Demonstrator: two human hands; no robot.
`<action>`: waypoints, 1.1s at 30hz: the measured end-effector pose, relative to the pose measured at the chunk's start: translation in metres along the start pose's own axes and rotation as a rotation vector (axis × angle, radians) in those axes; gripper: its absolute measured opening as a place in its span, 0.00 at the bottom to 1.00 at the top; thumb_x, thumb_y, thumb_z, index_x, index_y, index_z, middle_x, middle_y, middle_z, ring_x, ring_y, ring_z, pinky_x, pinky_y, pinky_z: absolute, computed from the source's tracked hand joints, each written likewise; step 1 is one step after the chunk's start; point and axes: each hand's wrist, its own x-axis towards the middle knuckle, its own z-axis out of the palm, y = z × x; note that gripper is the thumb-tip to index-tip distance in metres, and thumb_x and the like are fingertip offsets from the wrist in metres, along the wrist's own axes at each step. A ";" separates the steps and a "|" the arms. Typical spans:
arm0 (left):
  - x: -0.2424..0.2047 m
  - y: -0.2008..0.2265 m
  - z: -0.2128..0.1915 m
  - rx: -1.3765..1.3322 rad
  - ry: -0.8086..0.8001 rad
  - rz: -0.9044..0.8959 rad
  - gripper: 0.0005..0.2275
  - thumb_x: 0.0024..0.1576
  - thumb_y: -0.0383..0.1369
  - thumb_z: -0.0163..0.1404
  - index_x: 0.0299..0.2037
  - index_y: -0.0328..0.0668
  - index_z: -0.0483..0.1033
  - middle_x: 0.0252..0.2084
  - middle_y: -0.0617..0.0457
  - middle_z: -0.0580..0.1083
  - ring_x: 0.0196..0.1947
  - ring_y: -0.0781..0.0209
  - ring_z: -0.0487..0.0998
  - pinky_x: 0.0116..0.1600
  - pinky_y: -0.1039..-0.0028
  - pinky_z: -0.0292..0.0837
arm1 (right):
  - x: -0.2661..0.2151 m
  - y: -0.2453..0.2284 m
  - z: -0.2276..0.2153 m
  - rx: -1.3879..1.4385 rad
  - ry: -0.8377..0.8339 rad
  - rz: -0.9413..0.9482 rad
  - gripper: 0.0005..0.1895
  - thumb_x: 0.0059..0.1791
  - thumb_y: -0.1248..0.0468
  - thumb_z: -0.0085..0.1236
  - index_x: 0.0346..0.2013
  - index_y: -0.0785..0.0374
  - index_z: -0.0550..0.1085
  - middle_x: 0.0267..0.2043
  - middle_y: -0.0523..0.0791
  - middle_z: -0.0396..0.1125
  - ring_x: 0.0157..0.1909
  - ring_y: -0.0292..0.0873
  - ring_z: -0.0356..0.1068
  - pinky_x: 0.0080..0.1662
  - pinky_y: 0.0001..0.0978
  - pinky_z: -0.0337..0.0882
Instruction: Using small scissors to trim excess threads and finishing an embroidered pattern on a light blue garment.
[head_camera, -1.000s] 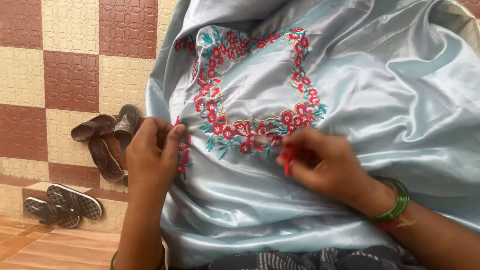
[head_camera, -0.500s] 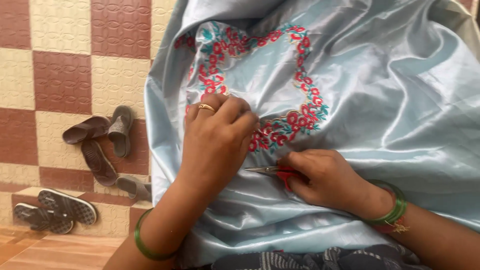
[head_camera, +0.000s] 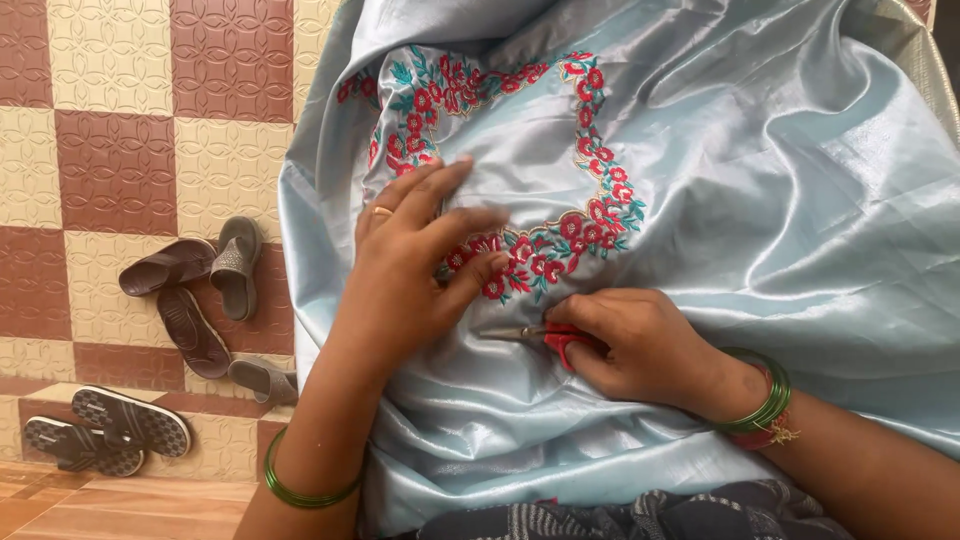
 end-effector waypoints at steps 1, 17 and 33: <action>0.001 0.001 0.001 0.034 -0.100 0.012 0.13 0.55 0.40 0.61 0.49 0.54 0.81 0.66 0.45 0.70 0.68 0.41 0.66 0.69 0.52 0.58 | 0.001 -0.001 -0.002 0.013 0.047 -0.049 0.11 0.42 0.66 0.64 0.38 0.62 0.76 0.29 0.46 0.72 0.29 0.48 0.74 0.32 0.37 0.72; 0.000 0.001 0.007 0.127 -0.184 -0.135 0.29 0.45 0.48 0.65 0.60 0.62 0.75 0.74 0.43 0.59 0.74 0.37 0.54 0.72 0.45 0.48 | 0.022 -0.034 -0.012 -0.505 0.349 0.014 0.09 0.39 0.64 0.63 0.31 0.60 0.73 0.22 0.45 0.67 0.24 0.49 0.69 0.29 0.42 0.66; 0.000 0.002 0.006 0.104 -0.179 -0.126 0.29 0.45 0.47 0.65 0.59 0.61 0.76 0.73 0.43 0.59 0.74 0.38 0.55 0.72 0.48 0.50 | 0.021 -0.024 -0.014 -0.458 0.367 0.251 0.08 0.46 0.62 0.62 0.36 0.60 0.73 0.17 0.44 0.67 0.21 0.48 0.71 0.28 0.42 0.69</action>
